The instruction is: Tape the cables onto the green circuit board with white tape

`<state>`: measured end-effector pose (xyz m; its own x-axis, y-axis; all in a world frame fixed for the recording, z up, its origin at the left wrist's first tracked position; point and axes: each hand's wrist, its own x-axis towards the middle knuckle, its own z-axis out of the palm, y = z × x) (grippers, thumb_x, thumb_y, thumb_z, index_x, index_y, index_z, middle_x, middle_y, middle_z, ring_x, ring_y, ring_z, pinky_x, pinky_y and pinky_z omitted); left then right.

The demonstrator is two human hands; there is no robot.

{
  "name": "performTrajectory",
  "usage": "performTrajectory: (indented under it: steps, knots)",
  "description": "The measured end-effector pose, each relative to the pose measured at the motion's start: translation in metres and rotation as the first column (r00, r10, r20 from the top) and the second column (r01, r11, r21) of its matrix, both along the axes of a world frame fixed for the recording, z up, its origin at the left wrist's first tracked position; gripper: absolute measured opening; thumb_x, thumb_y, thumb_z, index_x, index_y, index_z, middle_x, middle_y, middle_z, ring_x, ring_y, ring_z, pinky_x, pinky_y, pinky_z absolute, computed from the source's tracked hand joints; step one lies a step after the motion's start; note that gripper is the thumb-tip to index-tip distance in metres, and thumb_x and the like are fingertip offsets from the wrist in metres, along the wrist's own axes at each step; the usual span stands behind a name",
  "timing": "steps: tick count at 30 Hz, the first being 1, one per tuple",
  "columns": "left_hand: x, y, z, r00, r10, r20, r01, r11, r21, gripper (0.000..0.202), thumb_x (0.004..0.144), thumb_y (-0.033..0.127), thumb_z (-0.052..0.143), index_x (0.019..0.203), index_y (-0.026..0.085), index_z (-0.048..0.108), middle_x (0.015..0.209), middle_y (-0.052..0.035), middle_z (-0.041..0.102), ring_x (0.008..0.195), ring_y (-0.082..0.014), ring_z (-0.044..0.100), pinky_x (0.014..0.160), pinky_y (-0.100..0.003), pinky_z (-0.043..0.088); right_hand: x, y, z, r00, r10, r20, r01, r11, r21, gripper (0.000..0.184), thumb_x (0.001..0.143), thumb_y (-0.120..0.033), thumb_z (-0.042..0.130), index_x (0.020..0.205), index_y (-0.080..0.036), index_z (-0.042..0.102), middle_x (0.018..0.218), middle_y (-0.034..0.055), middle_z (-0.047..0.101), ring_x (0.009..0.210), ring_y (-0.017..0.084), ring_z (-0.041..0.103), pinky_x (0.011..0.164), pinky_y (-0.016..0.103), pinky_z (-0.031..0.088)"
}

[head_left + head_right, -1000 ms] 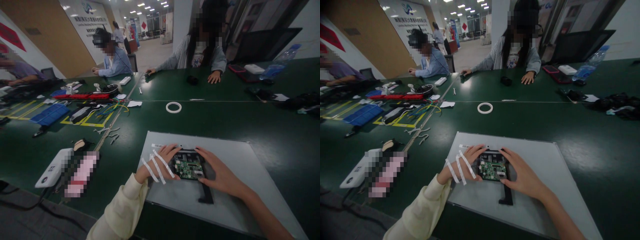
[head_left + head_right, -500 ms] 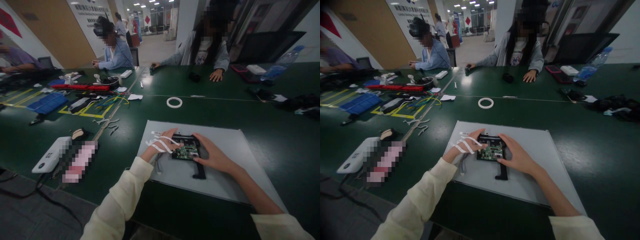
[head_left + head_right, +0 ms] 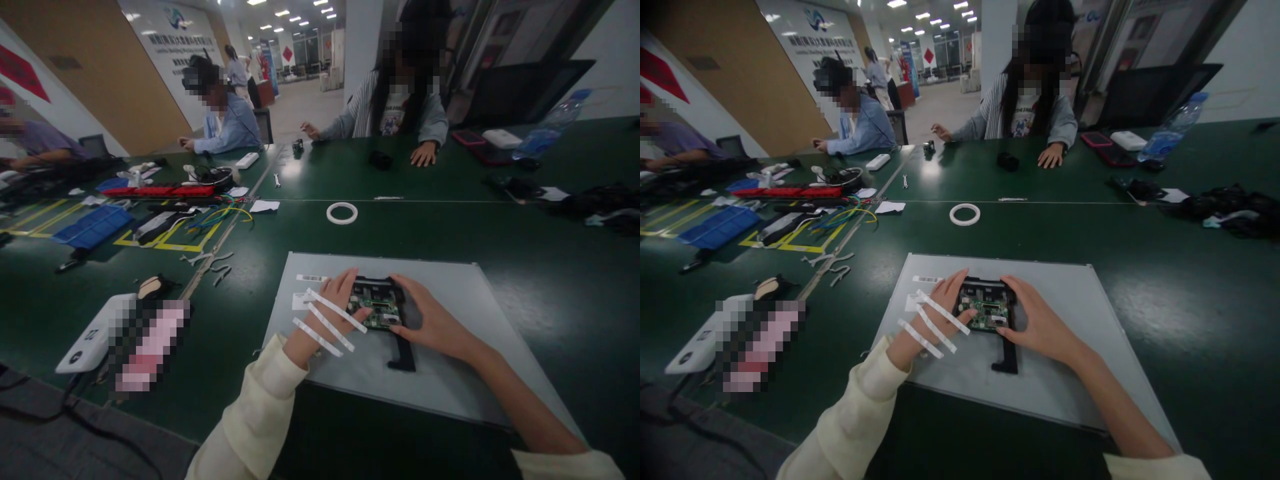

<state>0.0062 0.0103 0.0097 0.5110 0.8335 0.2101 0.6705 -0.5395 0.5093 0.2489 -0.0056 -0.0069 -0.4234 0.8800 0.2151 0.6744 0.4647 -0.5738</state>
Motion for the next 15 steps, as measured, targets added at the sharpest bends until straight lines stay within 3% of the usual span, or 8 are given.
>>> performTrajectory:
  steps: [5,15]
  knots:
    - [-0.01,0.01,-0.007,0.988,-0.145,0.049,0.148,0.986,-0.074,0.09,0.072,0.051,0.062,0.141,0.015,0.016,0.146,-0.0166,0.023,0.133,-0.0296,0.027,0.108,-0.046,0.027,0.008,0.0,0.0,1.0,-0.024,0.008,0.024,1.0,-0.007,0.081,0.074,-0.043,0.062,0.141,-0.025,0.018,0.14,0.0103,0.031,0.127,0.03,0.033,0.106,0.047,0.029]
    - [-0.012,0.013,-0.013,0.977,-0.18,0.111,0.191,0.977,-0.099,0.098,0.062,0.04,0.073,0.14,0.015,0.021,0.142,-0.0165,0.032,0.129,-0.0323,0.032,0.108,-0.049,0.027,0.018,0.001,-0.003,0.999,-0.051,0.009,0.051,0.999,-0.02,0.083,0.074,-0.045,0.063,0.141,-0.025,0.019,0.14,0.0105,0.032,0.127,0.03,0.033,0.106,0.047,0.029]
